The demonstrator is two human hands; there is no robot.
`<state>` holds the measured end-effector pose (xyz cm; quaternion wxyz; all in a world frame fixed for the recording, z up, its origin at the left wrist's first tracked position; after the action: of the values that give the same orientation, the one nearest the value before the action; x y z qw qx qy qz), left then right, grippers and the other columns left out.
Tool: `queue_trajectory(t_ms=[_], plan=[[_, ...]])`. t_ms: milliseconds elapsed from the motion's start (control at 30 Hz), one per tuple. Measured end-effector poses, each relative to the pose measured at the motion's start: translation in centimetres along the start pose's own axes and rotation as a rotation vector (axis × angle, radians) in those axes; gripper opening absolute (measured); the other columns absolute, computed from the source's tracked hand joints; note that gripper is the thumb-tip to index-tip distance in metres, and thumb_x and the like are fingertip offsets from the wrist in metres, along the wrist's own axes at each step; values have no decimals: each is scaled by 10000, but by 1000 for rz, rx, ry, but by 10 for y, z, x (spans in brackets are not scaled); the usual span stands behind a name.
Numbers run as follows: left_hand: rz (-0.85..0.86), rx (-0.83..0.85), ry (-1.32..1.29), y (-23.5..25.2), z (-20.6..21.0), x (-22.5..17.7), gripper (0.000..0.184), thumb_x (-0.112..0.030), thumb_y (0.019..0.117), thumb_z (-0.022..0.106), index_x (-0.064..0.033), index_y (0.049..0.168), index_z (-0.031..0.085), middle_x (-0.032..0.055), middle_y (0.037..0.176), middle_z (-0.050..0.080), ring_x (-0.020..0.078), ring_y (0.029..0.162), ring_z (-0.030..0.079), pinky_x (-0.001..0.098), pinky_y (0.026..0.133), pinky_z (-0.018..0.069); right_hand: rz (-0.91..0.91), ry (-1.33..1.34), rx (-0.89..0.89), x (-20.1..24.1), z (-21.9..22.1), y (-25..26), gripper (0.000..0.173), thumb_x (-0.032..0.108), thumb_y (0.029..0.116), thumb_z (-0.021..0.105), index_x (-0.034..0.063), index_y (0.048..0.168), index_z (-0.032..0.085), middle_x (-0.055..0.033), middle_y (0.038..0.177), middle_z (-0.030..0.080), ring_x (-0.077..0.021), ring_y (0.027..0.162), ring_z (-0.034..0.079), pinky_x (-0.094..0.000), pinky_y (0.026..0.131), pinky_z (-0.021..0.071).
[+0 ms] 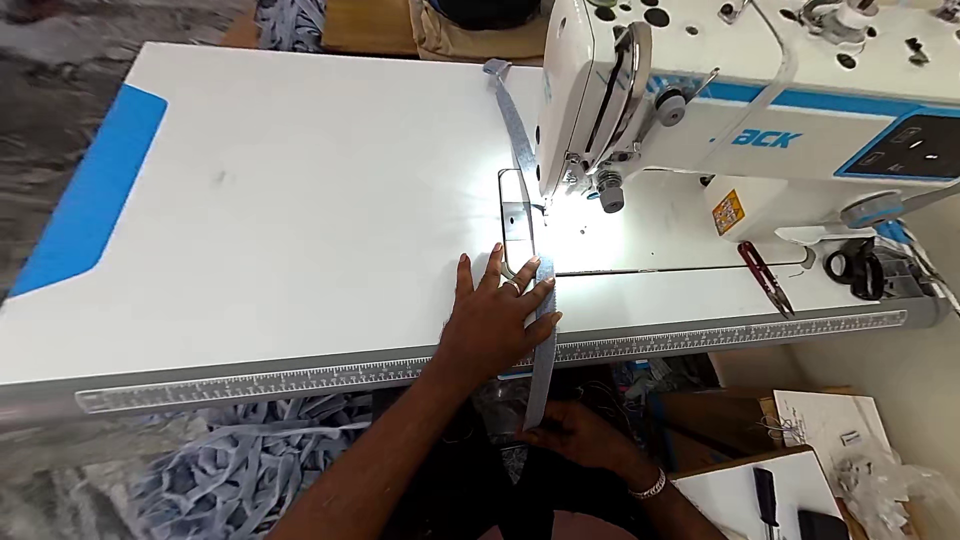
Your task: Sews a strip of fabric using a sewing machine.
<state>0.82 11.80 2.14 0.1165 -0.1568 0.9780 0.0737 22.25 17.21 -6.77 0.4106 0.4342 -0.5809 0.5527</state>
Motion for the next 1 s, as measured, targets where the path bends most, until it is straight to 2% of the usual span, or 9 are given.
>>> queue_trajectory(t_ms=[167,233,367,433,500,567,667,900,1000], plan=[[-3,7,12,-1,-1,-1,607,-688,1018,305,-384,1474,566,-50,1619,437,395,1561,224,775,1177,91,-42,68,30,4,3,-2,325,307,1061,554,19,1089,699,11,847,690,-33,761,643,-242,740,553],[3,5,8,-1,-1,0,610,-689,1016,308,-382,1475,567,-46,1622,434,396,1563,217,776,1176,88,-80,180,68,6,2,-3,304,304,1066,539,40,1138,670,44,871,646,-11,771,596,-215,733,520],[13,-1,7,-1,0,0,608,-692,1013,310,-385,1469,571,-40,1621,435,402,1563,212,780,1173,90,-131,385,63,6,1,-4,289,304,1073,528,84,1193,672,51,929,653,29,635,477,-158,551,395],[17,-5,3,-1,0,0,597,-682,1018,314,-385,1464,576,-41,1616,442,406,1560,220,782,1170,94,-129,465,2,1,0,-5,277,312,1052,570,92,1196,658,46,886,617,-2,636,504,-188,577,446],[15,2,3,-1,-1,0,576,-656,1035,304,-388,1465,577,-54,1617,440,402,1563,212,778,1174,93,-123,456,-71,1,-4,-7,314,340,1039,589,74,1202,622,5,886,638,-75,710,613,-268,685,558],[13,6,0,0,-1,0,555,-626,1052,290,-391,1464,578,-67,1619,436,395,1565,211,775,1176,96,-97,442,-120,6,-6,-9,282,280,1060,554,32,1176,619,-56,931,685,-153,789,691,-349,783,608],[5,3,-26,1,-3,0,558,-602,1071,264,-369,1464,585,-64,1611,448,409,1561,215,799,1161,83,-31,347,-163,8,-4,-10,251,224,1075,523,13,1139,643,-65,982,701,-154,772,703,-334,751,624],[-102,36,6,25,-10,10,749,-792,974,165,-405,1505,523,-57,1616,442,434,1563,187,875,1086,13,57,232,-210,6,1,-11,278,268,1069,546,27,1102,680,-37,966,726,-120,709,698,-289,671,619],[-147,64,24,45,-11,17,709,-775,980,247,-385,1494,542,-49,1634,414,430,1569,164,880,1075,15,108,187,-216,5,2,-9,293,299,1063,557,40,1076,692,-22,953,731,-118,708,704,-290,667,621]])
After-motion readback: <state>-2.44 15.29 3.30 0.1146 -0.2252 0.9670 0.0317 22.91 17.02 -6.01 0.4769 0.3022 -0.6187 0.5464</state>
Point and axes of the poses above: each hand's wrist, its own y-axis towards the middle knuckle, its own z-axis out of the palm, x = y × z, the point moved 1 cm from there along y, towards the middle knuckle
